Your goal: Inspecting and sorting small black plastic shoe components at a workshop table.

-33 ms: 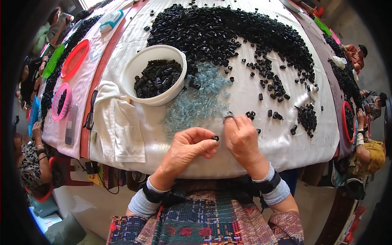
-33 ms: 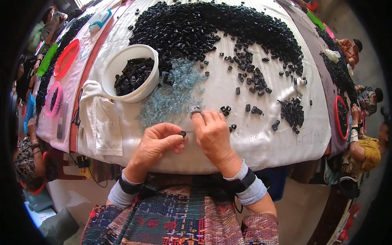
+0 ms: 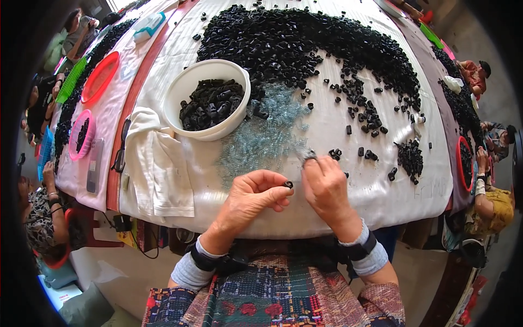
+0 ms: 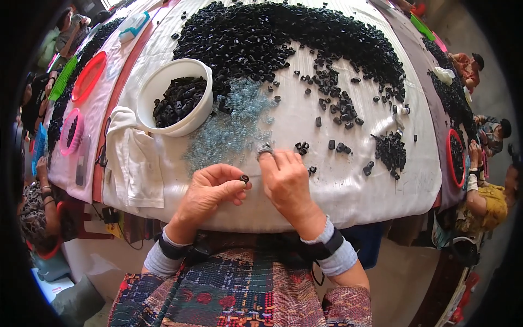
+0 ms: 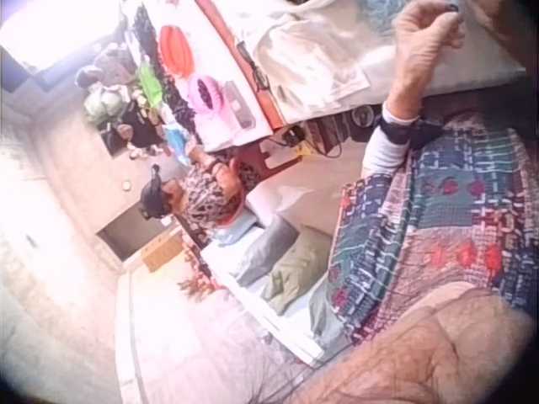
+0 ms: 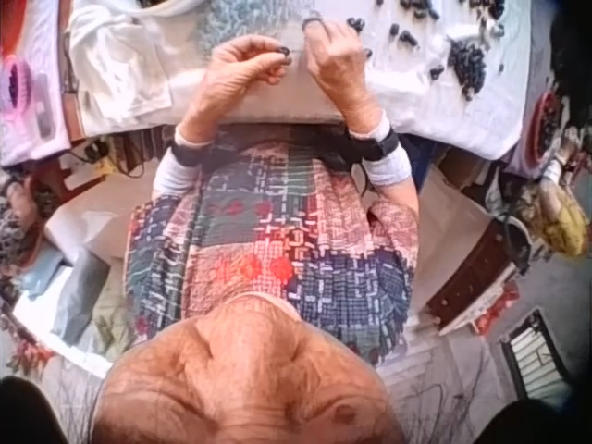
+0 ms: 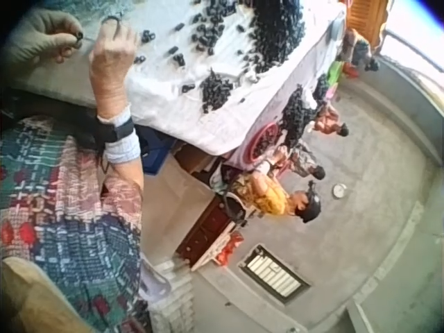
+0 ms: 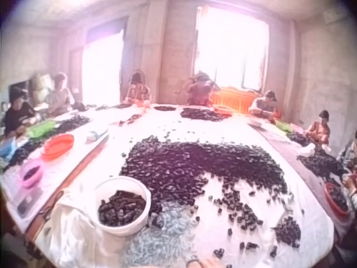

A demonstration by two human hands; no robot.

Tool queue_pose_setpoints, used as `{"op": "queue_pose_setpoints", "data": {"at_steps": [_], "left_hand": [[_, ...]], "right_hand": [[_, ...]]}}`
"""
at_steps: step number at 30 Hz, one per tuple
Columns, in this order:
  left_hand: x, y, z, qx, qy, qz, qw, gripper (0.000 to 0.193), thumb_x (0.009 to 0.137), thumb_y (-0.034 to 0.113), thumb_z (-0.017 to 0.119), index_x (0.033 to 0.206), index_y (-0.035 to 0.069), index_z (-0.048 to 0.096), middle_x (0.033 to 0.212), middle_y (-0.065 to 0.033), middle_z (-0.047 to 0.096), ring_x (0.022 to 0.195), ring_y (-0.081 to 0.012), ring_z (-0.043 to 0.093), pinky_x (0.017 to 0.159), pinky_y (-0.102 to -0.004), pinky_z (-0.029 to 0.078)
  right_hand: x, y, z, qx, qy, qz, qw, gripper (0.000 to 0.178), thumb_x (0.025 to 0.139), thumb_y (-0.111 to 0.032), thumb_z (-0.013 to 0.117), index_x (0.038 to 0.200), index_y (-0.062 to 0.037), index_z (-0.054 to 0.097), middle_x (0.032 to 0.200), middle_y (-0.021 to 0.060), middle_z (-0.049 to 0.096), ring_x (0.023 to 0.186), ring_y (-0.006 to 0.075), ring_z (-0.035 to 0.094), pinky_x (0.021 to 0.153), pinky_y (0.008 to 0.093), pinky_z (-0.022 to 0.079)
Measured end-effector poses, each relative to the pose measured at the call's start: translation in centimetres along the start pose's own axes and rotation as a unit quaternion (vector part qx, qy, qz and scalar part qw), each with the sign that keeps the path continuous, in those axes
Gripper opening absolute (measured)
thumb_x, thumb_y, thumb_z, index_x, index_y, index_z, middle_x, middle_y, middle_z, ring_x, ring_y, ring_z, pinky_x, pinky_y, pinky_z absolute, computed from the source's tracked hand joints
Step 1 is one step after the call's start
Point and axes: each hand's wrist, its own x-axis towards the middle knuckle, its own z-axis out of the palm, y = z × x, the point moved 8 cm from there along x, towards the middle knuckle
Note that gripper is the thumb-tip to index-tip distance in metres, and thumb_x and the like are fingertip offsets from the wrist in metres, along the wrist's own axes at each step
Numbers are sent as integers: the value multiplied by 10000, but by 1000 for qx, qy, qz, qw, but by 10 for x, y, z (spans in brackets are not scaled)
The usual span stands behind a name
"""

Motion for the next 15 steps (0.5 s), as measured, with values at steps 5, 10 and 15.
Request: {"op": "queue_pose_setpoints", "data": {"at_steps": [5,10,15], "left_hand": [[1,11,7,48,11,42,998,158,826,52,660,964,-16,623,853,-81,668,717,-110,622,640,-234,518],[1,14,15,127,25,69,989,170,811,37,675,965,-20,631,850,-47,662,758,-83,615,677,-218,512],[0,18,24,201,28,119,972,189,814,40,674,986,-24,628,860,-29,660,794,-62,607,711,-209,504]], "right_hand": [[-4,-8,-39,133,34,6,990,244,642,83,631,866,30,550,783,158,551,719,327,551,616,395,460],[-4,-17,-42,146,-14,-18,989,241,679,59,606,916,58,562,802,159,562,732,323,564,614,378,478],[-5,-22,-43,136,-26,-50,989,238,693,50,598,928,60,563,808,160,564,728,311,565,611,378,481]]}}
